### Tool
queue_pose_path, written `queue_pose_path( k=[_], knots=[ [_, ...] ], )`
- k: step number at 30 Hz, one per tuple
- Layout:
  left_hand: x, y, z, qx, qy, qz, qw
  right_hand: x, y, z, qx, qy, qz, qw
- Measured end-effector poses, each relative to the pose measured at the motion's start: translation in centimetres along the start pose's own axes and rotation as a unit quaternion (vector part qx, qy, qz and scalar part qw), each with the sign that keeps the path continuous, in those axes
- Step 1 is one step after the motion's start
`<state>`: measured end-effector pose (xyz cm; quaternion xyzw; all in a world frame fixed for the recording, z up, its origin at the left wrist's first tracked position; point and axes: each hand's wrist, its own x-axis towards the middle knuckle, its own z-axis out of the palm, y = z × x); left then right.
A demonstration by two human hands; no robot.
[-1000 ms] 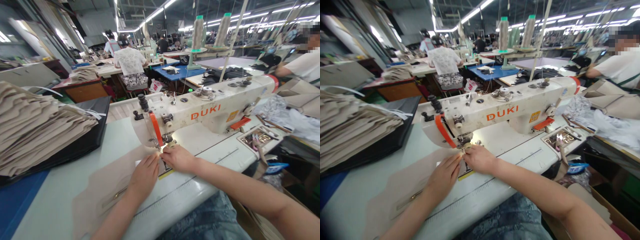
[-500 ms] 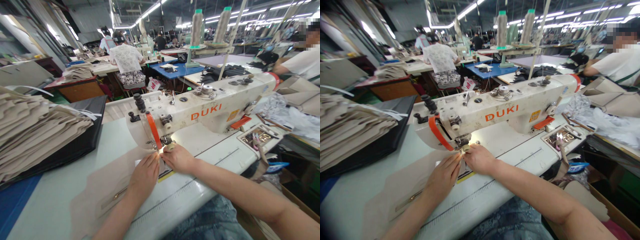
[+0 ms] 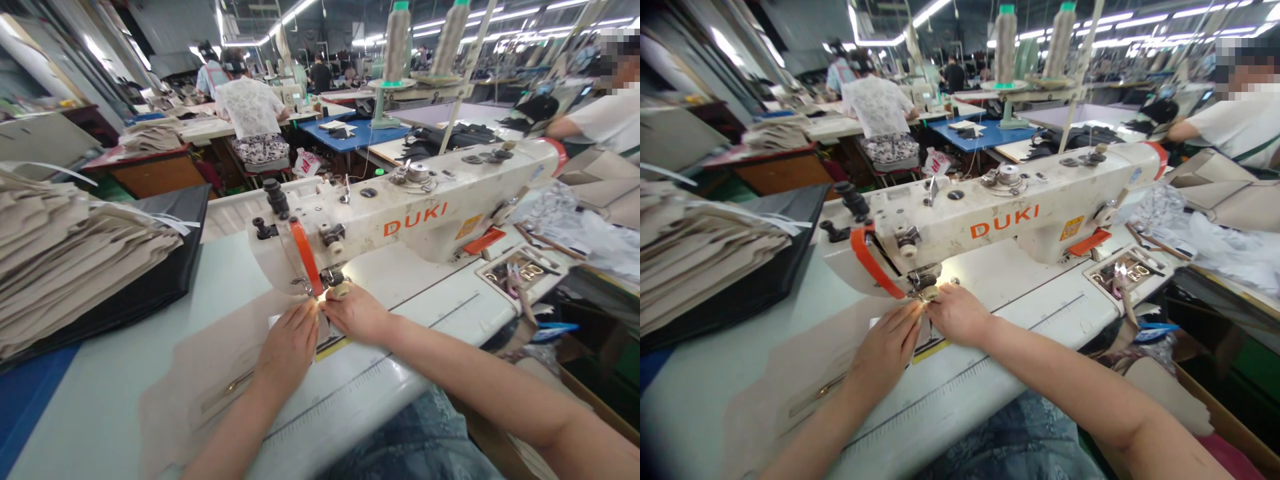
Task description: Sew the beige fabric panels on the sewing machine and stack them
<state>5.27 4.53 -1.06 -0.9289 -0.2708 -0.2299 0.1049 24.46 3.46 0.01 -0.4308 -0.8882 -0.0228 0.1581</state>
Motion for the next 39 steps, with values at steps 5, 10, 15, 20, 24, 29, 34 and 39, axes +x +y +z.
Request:
queue_pose_path(
  k=[5,10,15,20,24,29,34,39],
  knots=[
    [-0.1,0.1,0.0,0.009,0.005,-0.002,1.0,-0.4,-0.2,-0.2,0.0,0.003,-0.009,1.0],
    [0.0,-0.1,0.1,-0.006,-0.013,-0.02,1.0,-0.3,-0.3,-0.4,-0.002,0.007,-0.009,1.0],
    [0.3,-0.8,0.2,-0.021,-0.021,-0.019,0.999,-0.1,-0.4,-0.4,-0.005,0.009,-0.001,1.0],
    [0.9,-1.7,0.5,-0.038,-0.009,-0.031,0.999,-0.3,-0.2,-0.2,-0.001,0.008,0.011,1.0],
    [0.1,-1.8,0.5,-0.038,-0.035,-0.063,0.997,-0.6,-0.4,-0.4,0.016,0.016,-0.001,1.0],
    [-4.1,0.5,-1.7,-0.056,-0.058,-0.096,0.992,-1.4,-2.8,-1.2,0.069,0.029,-0.07,0.995],
    [-7.2,1.2,-4.4,-0.073,-0.037,-0.198,0.977,-2.6,-5.6,-1.1,0.14,0.008,-0.117,0.983],
    [-6.9,-0.6,-6.2,-0.078,-0.087,-0.224,0.968,-3.2,-6.3,-0.2,0.139,0.043,-0.109,0.983]
  ],
)
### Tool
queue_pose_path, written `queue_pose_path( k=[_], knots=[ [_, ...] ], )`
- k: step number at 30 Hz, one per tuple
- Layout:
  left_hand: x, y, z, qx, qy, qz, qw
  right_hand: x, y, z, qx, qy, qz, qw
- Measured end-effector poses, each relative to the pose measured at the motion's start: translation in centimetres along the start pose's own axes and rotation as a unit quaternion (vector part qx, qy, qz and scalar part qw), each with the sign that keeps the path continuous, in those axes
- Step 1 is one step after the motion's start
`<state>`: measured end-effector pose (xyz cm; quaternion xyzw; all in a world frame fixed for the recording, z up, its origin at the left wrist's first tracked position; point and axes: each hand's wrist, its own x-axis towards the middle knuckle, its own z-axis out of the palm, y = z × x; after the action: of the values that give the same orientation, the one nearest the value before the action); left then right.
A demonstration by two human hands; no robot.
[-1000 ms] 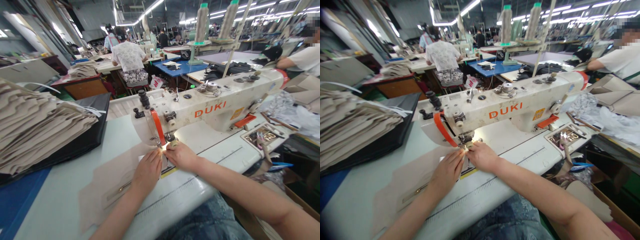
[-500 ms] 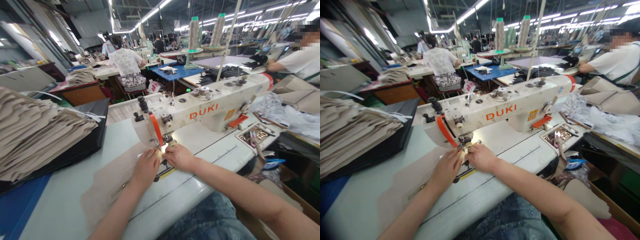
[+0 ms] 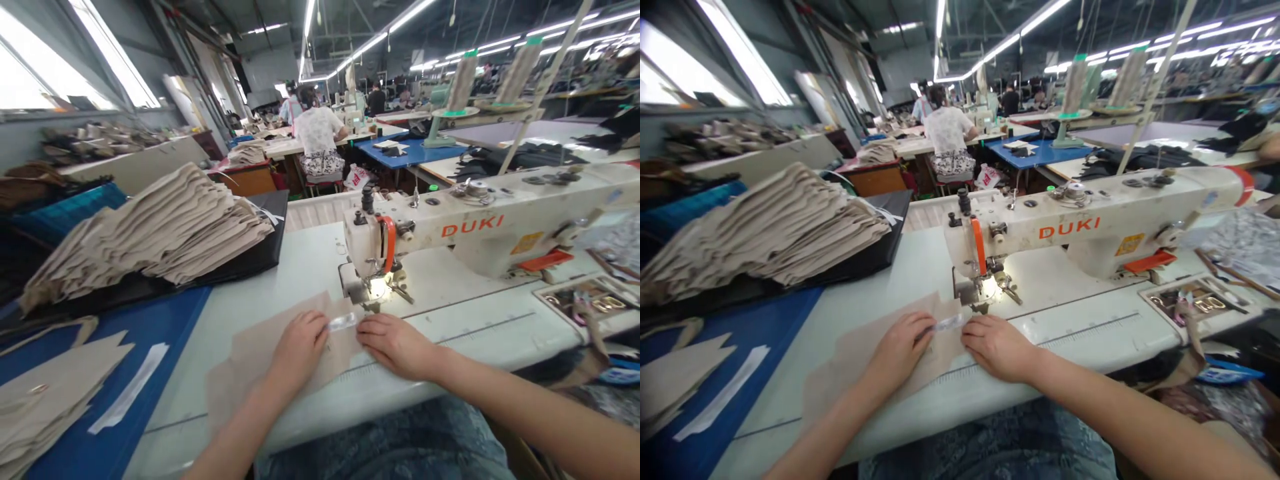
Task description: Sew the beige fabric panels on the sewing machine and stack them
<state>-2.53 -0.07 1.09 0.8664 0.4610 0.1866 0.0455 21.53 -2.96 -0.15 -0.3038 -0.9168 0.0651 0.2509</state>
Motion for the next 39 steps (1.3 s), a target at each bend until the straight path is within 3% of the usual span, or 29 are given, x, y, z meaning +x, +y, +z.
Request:
queue_pose_path(
  k=[3,9,15,20,25,28,29,31,33,36,39],
  knots=[
    [0.8,0.1,-0.6,0.015,-0.03,0.004,0.999,-0.1,0.0,0.1,-0.002,0.011,0.003,1.0],
    [1.1,0.1,-1.0,-0.014,0.008,-0.027,0.999,-0.2,-0.2,-0.1,-0.003,0.015,0.003,1.0],
    [1.8,-0.1,-1.8,-0.098,-0.067,-0.112,0.987,-0.1,-0.1,0.2,-0.004,0.031,0.0,0.999],
    [2.4,0.3,-2.4,-0.146,-0.071,-0.138,0.977,-0.1,-0.2,0.2,0.003,0.031,-0.007,0.999],
    [2.1,0.5,-2.9,-0.303,-0.021,-0.246,0.921,-0.2,-0.2,0.3,-0.002,0.036,-0.009,0.999],
    [0.1,0.9,-3.2,-0.301,0.04,-0.295,0.906,-0.4,-0.2,0.5,-0.005,0.035,-0.007,0.999],
    [-1.1,1.2,-3.2,-0.266,0.064,-0.289,0.917,-0.5,-0.2,0.6,-0.006,0.035,-0.008,0.999],
    [-3.9,1.9,-2.9,-0.158,0.074,-0.216,0.961,-0.9,-0.1,0.8,-0.01,0.039,-0.011,0.999],
    [-7.1,2.4,-2.0,-0.045,0.006,-0.093,0.995,-1.3,0.2,1.1,-0.012,0.046,-0.006,0.999],
    [-11.2,1.9,-0.1,0.072,-0.104,0.033,0.991,-1.9,0.9,1.6,-0.013,0.064,0.0,0.998],
    [-13.6,0.4,1.0,0.126,-0.088,0.106,0.982,-2.2,1.3,1.8,-0.024,0.076,-0.015,0.997]
  ],
)
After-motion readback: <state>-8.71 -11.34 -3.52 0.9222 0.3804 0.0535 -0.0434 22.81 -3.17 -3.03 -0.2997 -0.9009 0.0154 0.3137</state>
